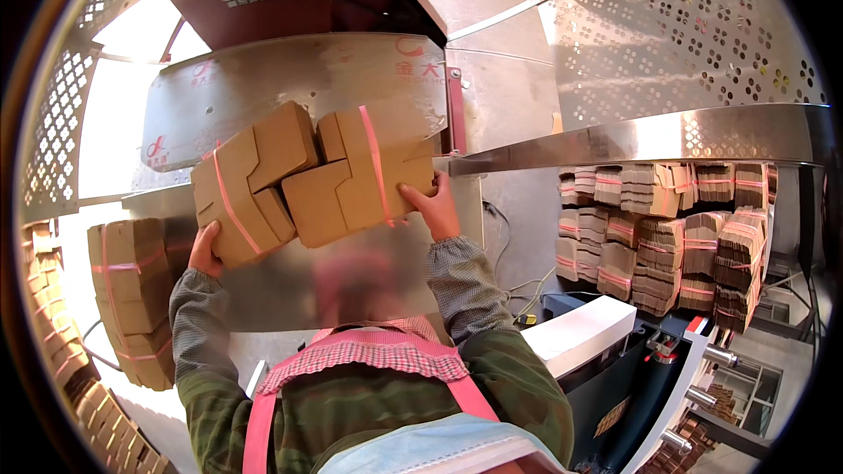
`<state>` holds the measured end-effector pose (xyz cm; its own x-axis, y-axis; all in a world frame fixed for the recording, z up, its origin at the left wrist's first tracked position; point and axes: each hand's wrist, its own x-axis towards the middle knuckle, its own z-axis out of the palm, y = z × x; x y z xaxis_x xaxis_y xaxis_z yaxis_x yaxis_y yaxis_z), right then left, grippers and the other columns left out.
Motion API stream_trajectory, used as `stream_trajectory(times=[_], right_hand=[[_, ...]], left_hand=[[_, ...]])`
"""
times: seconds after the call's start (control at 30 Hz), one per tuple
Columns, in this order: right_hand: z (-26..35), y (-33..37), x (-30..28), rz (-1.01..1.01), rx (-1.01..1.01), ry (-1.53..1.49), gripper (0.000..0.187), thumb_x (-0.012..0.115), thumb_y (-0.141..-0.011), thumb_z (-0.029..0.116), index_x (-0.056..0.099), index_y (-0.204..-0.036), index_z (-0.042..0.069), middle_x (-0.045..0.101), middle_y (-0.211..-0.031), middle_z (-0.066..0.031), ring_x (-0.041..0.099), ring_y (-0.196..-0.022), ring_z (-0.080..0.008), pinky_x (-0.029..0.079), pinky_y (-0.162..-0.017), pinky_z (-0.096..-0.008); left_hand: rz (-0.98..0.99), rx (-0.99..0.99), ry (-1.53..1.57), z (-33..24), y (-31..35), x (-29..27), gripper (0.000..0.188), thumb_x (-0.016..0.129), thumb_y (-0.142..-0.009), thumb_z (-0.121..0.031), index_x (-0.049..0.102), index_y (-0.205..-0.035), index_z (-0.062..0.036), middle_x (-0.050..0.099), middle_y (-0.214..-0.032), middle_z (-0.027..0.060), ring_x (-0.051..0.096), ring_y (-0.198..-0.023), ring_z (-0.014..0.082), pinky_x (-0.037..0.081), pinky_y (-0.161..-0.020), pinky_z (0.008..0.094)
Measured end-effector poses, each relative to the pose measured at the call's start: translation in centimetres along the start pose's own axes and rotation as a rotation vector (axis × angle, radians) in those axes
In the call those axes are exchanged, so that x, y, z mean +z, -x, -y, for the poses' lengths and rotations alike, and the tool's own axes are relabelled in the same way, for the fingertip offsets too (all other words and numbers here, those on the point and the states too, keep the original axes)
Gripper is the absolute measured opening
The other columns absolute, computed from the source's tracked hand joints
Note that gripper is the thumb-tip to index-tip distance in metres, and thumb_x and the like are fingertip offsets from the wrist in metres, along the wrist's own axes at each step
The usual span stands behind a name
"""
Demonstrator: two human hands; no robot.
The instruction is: The person stacks flat cardboard pieces into bundles and places them into a strapping machine. They secure the bundles with pink plastic straps and then move the finished packages to a conveyor belt.
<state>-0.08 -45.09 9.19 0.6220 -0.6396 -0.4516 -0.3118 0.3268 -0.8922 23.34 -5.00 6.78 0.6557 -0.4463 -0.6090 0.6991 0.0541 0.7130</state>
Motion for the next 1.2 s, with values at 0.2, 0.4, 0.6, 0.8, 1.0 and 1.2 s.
stream_trajectory(times=[0.2, 0.4, 0.6, 0.8, 1.0, 1.2], right_hand=[[-2.6, -0.5, -2.4, -0.449, -0.103, -0.331, 0.065, 0.072, -0.078, 0.012, 0.034, -0.128, -0.003, 0.045, -0.124, -0.0146, 0.047, -0.114, -0.02, 0.045, -0.09, -0.0317], [-3.0, 3.8, -5.7, -0.399, -0.285, -0.077, 0.059, 0.064, -0.082, 0.005, 0.034, -0.132, -0.002, 0.042, -0.13, -0.0144, 0.045, -0.117, -0.0246, 0.041, -0.096, -0.0352], [8.8, 4.7, -1.6, -0.103, -0.901, 0.607, 0.047, 0.066, -0.078, 0.014, 0.051, -0.119, -0.003, 0.048, -0.125, -0.0211, 0.045, -0.12, -0.0352, 0.038, -0.098, -0.041], [13.2, -12.1, 11.5, 0.088, -1.07, 1.089, 0.06, 0.056, -0.082, 0.049, 0.053, -0.12, 0.002, 0.056, -0.117, -0.02, 0.052, -0.109, -0.0342, 0.038, -0.095, -0.0449], [10.3, -11.8, 12.1, 0.299, -0.801, 1.302, 0.065, 0.046, -0.084, 0.06, 0.053, -0.121, 0.006, 0.059, -0.112, -0.0166, 0.053, -0.107, -0.031, 0.04, -0.091, -0.0414], [10.1, -12.9, 12.0, 0.292, -0.759, 1.251, 0.063, 0.05, -0.084, 0.056, 0.053, -0.121, 0.006, 0.058, -0.113, -0.0167, 0.053, -0.107, -0.0324, 0.038, -0.094, -0.0431]], left_hand=[[0.157, -0.012, -0.243, -0.6, -5.8, 7.0, 0.061, 0.063, -0.083, -0.026, 0.037, -0.133, -0.0023, 0.053, -0.122, 0.01, 0.055, -0.11, 0.0221, 0.049, -0.086, 0.0349], [0.185, -0.017, -0.236, -1.7, -8.6, 11.1, 0.058, 0.064, -0.083, -0.027, 0.041, -0.13, -0.0002, 0.055, -0.12, 0.0101, 0.057, -0.106, 0.021, 0.049, -0.086, 0.0357], [0.11, -0.07, -0.253, -2.3, -7.5, 10.3, 0.063, 0.067, -0.08, -0.027, 0.041, -0.13, 0.0, 0.057, -0.117, 0.0102, 0.059, -0.103, 0.0196, 0.051, -0.083, 0.0337], [0.168, -0.067, -0.15, -3.1, -6.4, 14.8, 0.064, 0.069, -0.079, -0.027, 0.041, -0.13, -0.0001, 0.056, -0.119, 0.0104, 0.058, -0.104, 0.0195, 0.051, -0.085, 0.034], [0.21, 0.048, 0.05, -2.3, -2.6, 14.1, 0.063, 0.068, -0.08, -0.025, 0.041, -0.132, -0.0004, 0.055, -0.122, 0.0117, 0.057, -0.107, 0.0199, 0.048, -0.09, 0.0345], [0.125, 0.063, -0.027, -3.1, -3.2, 16.3, 0.06, 0.067, -0.081, -0.017, 0.04, -0.131, 0.0005, 0.055, -0.122, 0.0104, 0.056, -0.108, 0.0188, 0.048, -0.091, 0.034]])
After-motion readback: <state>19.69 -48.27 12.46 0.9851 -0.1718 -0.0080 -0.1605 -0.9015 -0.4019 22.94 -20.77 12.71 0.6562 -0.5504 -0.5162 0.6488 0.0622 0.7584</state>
